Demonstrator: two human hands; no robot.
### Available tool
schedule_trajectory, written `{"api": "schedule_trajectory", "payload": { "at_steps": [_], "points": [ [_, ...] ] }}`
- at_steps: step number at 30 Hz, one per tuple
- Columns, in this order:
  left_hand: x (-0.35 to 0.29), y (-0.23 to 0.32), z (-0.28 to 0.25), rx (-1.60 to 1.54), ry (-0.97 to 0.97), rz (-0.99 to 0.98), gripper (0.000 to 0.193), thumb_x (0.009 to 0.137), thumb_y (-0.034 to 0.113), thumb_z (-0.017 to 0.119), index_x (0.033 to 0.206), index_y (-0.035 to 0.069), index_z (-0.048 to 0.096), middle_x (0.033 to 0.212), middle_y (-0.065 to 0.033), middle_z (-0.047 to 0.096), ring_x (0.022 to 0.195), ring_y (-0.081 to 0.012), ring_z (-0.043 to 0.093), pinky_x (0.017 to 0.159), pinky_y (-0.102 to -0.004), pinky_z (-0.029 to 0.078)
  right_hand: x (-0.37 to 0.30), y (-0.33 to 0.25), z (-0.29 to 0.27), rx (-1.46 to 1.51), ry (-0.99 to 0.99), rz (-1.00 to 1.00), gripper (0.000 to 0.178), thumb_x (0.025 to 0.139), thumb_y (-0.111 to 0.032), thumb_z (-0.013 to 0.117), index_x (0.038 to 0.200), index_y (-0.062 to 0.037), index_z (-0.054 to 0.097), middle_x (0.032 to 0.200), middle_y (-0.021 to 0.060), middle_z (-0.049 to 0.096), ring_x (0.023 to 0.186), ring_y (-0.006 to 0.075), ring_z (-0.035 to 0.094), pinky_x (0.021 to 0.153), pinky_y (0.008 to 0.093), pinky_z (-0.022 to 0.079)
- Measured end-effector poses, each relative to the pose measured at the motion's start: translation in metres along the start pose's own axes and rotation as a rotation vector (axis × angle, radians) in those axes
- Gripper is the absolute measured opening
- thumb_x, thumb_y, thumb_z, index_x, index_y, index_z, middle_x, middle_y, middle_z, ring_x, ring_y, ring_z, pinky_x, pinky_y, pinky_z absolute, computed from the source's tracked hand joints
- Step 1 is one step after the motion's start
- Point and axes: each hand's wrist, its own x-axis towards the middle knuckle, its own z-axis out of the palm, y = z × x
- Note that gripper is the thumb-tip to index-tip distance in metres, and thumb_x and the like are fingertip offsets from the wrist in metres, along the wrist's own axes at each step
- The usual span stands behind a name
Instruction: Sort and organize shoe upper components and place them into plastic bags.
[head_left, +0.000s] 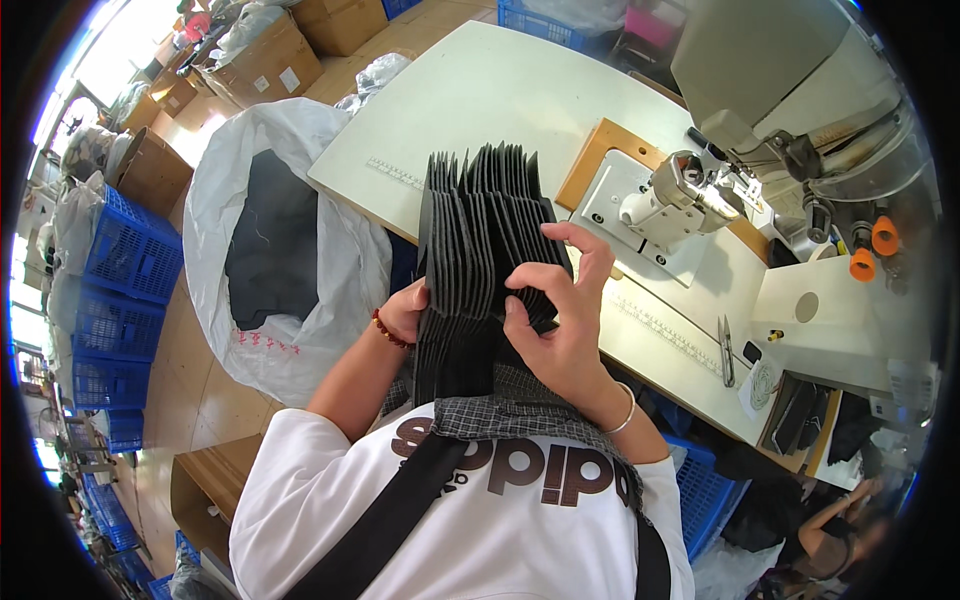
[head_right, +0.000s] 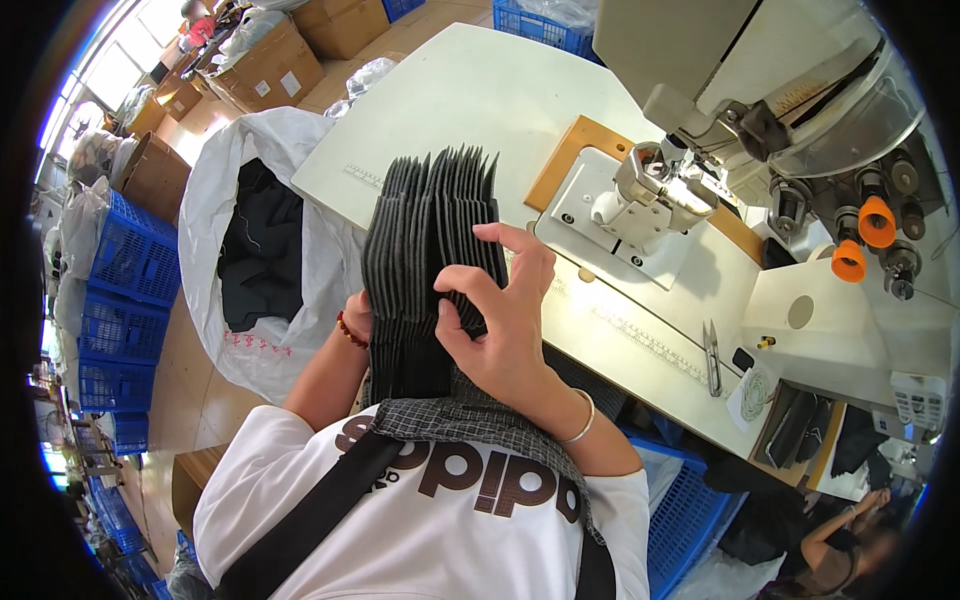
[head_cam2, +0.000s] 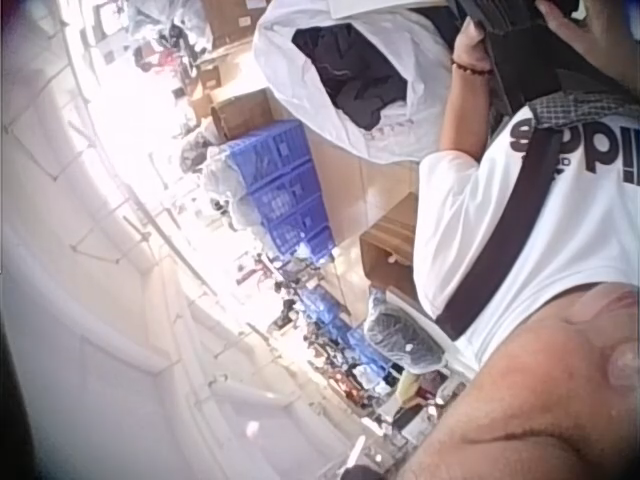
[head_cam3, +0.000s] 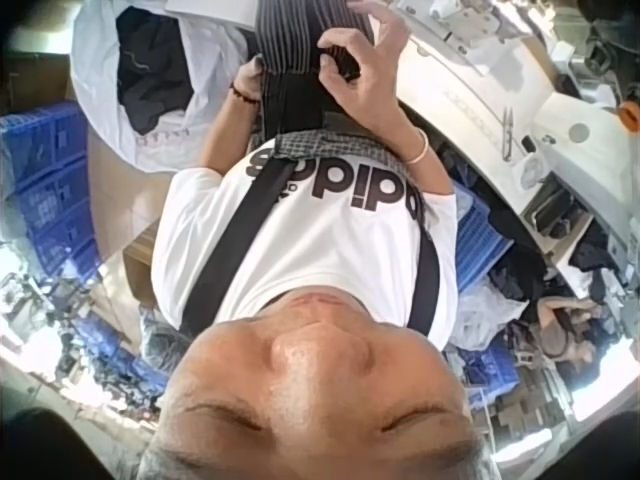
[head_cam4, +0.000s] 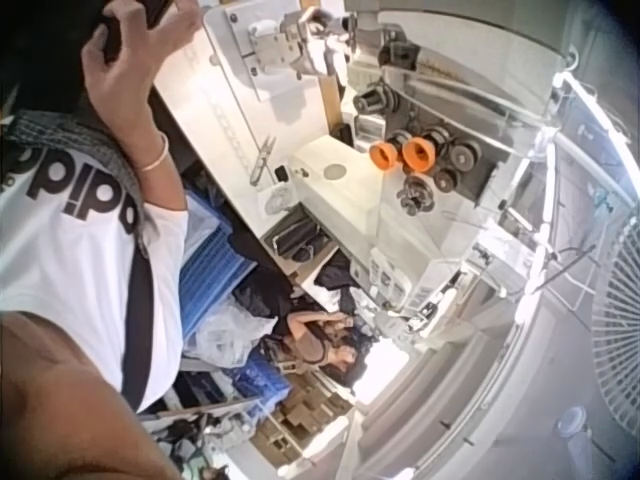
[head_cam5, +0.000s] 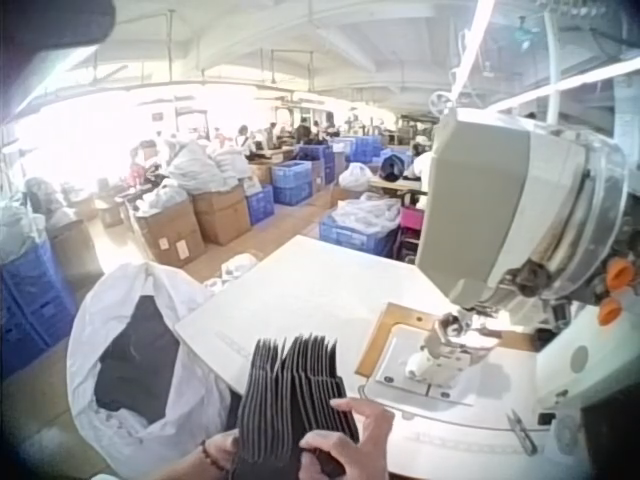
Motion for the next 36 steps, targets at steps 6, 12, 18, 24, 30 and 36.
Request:
{"api": "schedule_trajectory", "payload": {
  "at_steps": [6,12,18,24,30,36],
  "points": [
    [0.007,-0.002,0.009,0.010,0.020,0.078,0.090,0.076,0.044,0.080,0.144,0.003,0.039,0.140,-0.0121,0.051,0.126,-0.0239,0.052,0.108,-0.0400,0.040,0.002,-0.004,0.001,-0.024,0.009,-0.035,0.021,0.069,-0.008,0.074,0.084,-0.0137,0.061,0.126,0.0169,0.045,0.114,0.0351,0.039,0.096,0.0469,0.028],
    [0.003,-0.004,0.004,-0.038,0.027,0.047,0.088,0.076,0.043,0.081,0.143,0.001,0.042,0.139,-0.0123,0.052,0.126,-0.0237,0.052,0.109,-0.0399,0.040,0.001,-0.005,0.002,-0.009,0.013,-0.009,0.020,0.070,-0.009,0.075,0.084,-0.0141,0.062,0.126,0.0162,0.046,0.115,0.0353,0.040,0.097,0.0475,0.027],
    [0.003,-0.003,0.006,-0.094,-0.018,0.000,0.085,0.077,0.041,0.080,0.142,0.001,0.043,0.139,-0.0123,0.053,0.126,-0.0242,0.053,0.109,-0.0401,0.039,0.001,-0.010,-0.003,-0.130,-0.022,-0.065,0.019,0.070,-0.011,0.075,0.084,-0.0146,0.062,0.126,0.0155,0.047,0.116,0.0346,0.041,0.100,0.0493,0.025],
    [0.002,-0.005,0.005,-0.074,-0.005,0.020,0.081,0.078,0.041,0.078,0.141,0.002,0.044,0.138,-0.0121,0.053,0.126,-0.0240,0.052,0.109,-0.0393,0.039,0.003,-0.013,-0.003,-0.194,-0.037,-0.066,0.020,0.069,-0.011,0.075,0.083,-0.0158,0.062,0.125,0.0149,0.047,0.117,0.0336,0.042,0.102,0.0523,0.023],
    [0.004,-0.004,0.010,-0.051,0.025,0.042,0.081,0.079,0.041,0.078,0.141,0.002,0.044,0.138,-0.0118,0.053,0.126,-0.0240,0.052,0.109,-0.0393,0.040,0.004,-0.019,-0.004,-0.251,-0.037,-0.066,0.020,0.070,-0.011,0.076,0.084,-0.0146,0.062,0.125,0.0142,0.047,0.118,0.0338,0.042,0.103,0.0512,0.023],
    [0.006,0.001,0.022,-0.047,0.027,0.018,0.080,0.079,0.042,0.077,0.141,0.002,0.044,0.137,-0.0109,0.054,0.123,-0.0230,0.054,0.106,-0.0388,0.042,0.009,-0.025,-0.007,-0.301,-0.080,-0.090,0.018,0.073,-0.017,0.077,0.083,-0.0137,0.062,0.125,0.0142,0.047,0.117,0.0337,0.041,0.104,0.0516,0.022]
  ]
}}
